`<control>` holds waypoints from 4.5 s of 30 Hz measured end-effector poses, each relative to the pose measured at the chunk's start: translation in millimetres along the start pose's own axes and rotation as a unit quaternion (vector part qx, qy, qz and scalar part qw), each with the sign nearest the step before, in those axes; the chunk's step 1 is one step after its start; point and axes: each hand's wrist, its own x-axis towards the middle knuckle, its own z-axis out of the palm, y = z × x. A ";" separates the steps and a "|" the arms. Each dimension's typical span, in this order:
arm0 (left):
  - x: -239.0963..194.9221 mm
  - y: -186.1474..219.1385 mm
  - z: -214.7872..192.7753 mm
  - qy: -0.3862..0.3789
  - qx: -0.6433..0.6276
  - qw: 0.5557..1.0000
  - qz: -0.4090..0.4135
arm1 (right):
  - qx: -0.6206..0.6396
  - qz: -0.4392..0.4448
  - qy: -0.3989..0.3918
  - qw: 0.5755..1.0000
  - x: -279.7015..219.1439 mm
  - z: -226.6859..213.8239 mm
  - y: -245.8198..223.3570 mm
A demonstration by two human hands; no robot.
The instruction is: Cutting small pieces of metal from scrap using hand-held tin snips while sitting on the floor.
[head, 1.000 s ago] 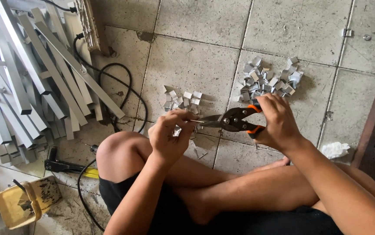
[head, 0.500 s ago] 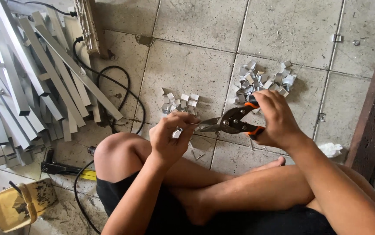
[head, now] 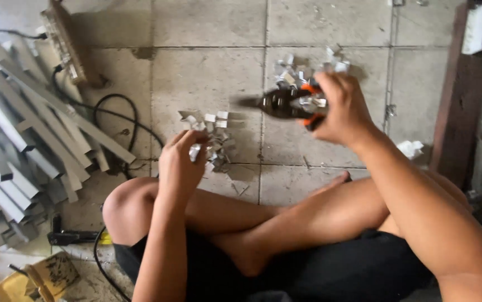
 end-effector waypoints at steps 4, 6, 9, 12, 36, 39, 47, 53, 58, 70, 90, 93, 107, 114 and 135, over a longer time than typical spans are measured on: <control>-3.8 -34.7 33.7 -0.051 0.128 0.986 -0.097 | -0.044 0.022 -0.004 0.999 4.0 -29.2 11.7; -0.7 -35.4 45.6 0.000 0.144 0.986 -0.088 | -0.009 0.011 0.076 0.997 4.2 -43.2 12.4; 28.4 -18.3 81.7 0.002 0.100 0.994 -0.047 | -0.011 0.028 0.081 0.996 7.2 -44.2 22.9; 51.9 19.6 121.8 -0.079 0.099 0.991 -0.051 | -0.014 0.028 0.095 0.995 7.6 -35.9 31.8; -8.1 -14.9 51.1 0.244 -0.407 0.877 0.073 | 0.019 0.028 -0.233 0.972 -7.1 21.4 -16.8; -16.6 -15.6 46.6 0.240 -0.412 0.876 0.077 | -0.006 0.034 -0.238 0.971 -23.7 52.7 7.3; -20.9 -9.8 36.7 0.246 -0.395 0.874 0.135 | -0.017 -0.026 -0.088 0.996 -48.0 70.7 25.2; -16.6 -7.1 32.7 0.235 -0.396 0.872 0.168 | 0.001 -0.045 -0.050 0.998 -20.5 29.7 -16.7; -12.0 3.3 23.5 0.235 -0.396 0.868 0.188 | -0.005 -0.040 -0.138 0.990 -11.8 22.6 -33.5; -5.9 -1.7 11.9 0.213 -0.362 0.885 0.201 | -0.003 0.036 -0.204 0.978 -16.0 23.6 -55.2; -10.5 2.7 17.9 0.182 -0.427 0.865 0.191 | -0.005 0.027 -0.246 0.969 -22.5 36.3 -42.6; -12.8 -0.6 20.7 0.184 -0.432 0.865 0.178 | 0.003 0.013 -0.199 0.980 -26.0 40.3 -42.3; -6.0 -12.8 23.8 0.084 -0.107 0.991 -0.013 | 0.082 0.097 0.072 0.989 -8.3 -68.7 -51.3; -15.0 -41.6 50.0 0.047 0.063 0.985 -0.153 | 0.076 0.337 -0.030 0.938 -57.4 -87.1 -32.9; 73.3 -16.4 200.9 0.022 -0.138 0.982 -0.125 | 0.078 0.398 -0.033 0.913 -39.8 -67.7 12.7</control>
